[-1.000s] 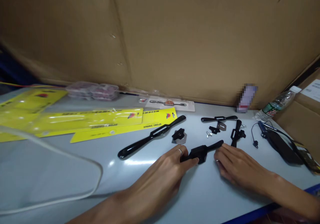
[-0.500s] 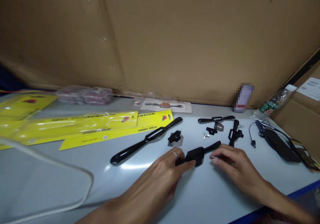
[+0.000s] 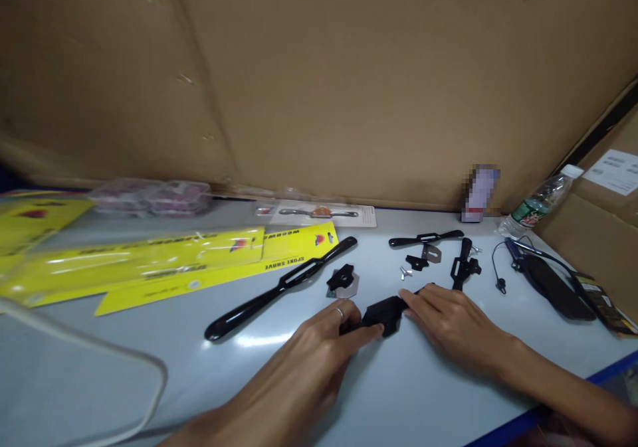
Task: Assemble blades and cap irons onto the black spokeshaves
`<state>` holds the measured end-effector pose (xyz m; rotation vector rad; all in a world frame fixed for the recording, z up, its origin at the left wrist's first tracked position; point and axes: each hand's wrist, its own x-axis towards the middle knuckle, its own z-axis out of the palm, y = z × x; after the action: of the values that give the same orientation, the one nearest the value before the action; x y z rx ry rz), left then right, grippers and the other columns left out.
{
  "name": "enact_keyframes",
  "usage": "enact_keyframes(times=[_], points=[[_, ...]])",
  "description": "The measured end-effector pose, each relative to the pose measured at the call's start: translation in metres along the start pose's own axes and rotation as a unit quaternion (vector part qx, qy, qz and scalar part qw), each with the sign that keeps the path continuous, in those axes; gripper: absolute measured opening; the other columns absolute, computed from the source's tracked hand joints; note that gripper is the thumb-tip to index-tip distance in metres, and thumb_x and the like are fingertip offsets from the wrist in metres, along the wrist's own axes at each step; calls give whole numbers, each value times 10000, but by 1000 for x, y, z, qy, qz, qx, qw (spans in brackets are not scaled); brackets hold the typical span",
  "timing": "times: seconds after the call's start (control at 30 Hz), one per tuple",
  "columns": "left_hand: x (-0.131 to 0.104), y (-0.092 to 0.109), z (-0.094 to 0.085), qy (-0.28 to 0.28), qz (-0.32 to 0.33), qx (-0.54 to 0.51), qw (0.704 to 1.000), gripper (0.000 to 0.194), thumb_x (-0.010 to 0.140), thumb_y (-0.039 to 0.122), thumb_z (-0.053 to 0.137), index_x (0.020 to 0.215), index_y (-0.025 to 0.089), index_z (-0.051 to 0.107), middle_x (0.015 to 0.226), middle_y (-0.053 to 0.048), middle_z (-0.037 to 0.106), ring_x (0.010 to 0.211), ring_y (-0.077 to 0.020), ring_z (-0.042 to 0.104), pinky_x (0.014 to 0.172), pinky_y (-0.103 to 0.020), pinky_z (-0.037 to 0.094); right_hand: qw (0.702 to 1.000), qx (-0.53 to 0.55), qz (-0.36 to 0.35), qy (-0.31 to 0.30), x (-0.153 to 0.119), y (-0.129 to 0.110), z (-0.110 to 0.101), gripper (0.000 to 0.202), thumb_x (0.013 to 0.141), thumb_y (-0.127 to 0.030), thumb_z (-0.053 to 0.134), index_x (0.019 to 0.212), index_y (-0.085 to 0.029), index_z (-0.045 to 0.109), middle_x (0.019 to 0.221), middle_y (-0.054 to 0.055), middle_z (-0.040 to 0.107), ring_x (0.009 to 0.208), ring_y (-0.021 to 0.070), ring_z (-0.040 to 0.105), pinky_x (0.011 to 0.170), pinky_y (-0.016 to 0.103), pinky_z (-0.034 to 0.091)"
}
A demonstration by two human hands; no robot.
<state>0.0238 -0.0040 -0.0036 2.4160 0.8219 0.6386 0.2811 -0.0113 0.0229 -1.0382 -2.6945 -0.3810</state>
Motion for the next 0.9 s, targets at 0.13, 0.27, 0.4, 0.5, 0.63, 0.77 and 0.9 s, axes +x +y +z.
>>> enact_keyframes(times=[0.13, 0.27, 0.4, 0.5, 0.63, 0.77, 0.9], points=[[1, 2, -2, 4, -3, -5, 1000, 540, 901, 0, 334, 1187, 282, 695, 1016, -74, 617, 860, -228, 627, 736, -338, 495, 999, 16, 7, 38, -2, -3, 4, 305, 1111, -184, 385, 1143, -66, 665, 809, 86, 698, 725, 206, 643, 602, 331, 506], [1, 6, -6, 6, 1, 2, 1000, 529, 925, 28, 320, 1185, 267, 715, 977, -82, 629, 825, -222, 637, 704, -324, 498, 998, 32, 11, 61, -4, -6, 7, 316, 1114, -193, 394, 1014, -106, 681, 810, 81, 711, 700, 191, 621, 597, 326, 487], [0, 5, -4, 24, 13, 10, 1000, 521, 927, 28, 314, 1151, 251, 728, 964, -84, 640, 811, -213, 648, 691, -308, 505, 996, 27, -3, 79, -4, -7, 9, 268, 1088, -156, 455, 944, -114, 677, 745, 55, 664, 667, 190, 582, 585, 326, 458], [-1, 3, -2, 29, 12, 15, 999, 511, 923, 27, 331, 1154, 267, 719, 968, -74, 640, 806, -206, 649, 684, -299, 503, 997, 13, -5, 72, -5, -8, 10, 231, 1052, -89, 478, 939, -120, 676, 740, 51, 639, 664, 188, 566, 580, 319, 444], [0, 2, -2, 35, 21, 16, 999, 512, 898, 18, 346, 1152, 266, 714, 969, -74, 637, 795, -204, 651, 677, -293, 506, 998, 0, -8, 66, -7, -8, 14, 274, 1016, -24, 431, 959, -126, 678, 722, 41, 613, 657, 190, 547, 561, 322, 440], [-1, 2, -4, 26, 18, 21, 999, 541, 872, 3, 354, 1186, 274, 701, 968, -71, 640, 796, -211, 651, 671, -298, 512, 997, 24, 5, 76, -6, -9, 15, 276, 1018, -22, 425, 960, -128, 674, 748, 50, 641, 675, 196, 564, 586, 324, 468], [-3, 3, -4, 20, 11, 23, 999, 626, 804, -38, 367, 1232, 290, 684, 1019, -75, 648, 835, -220, 665, 700, -312, 526, 980, 170, 93, 41, -4, -10, 0, 194, 1065, -141, 452, 1063, -147, 646, 889, 70, 704, 791, 202, 655, 694, 327, 531]])
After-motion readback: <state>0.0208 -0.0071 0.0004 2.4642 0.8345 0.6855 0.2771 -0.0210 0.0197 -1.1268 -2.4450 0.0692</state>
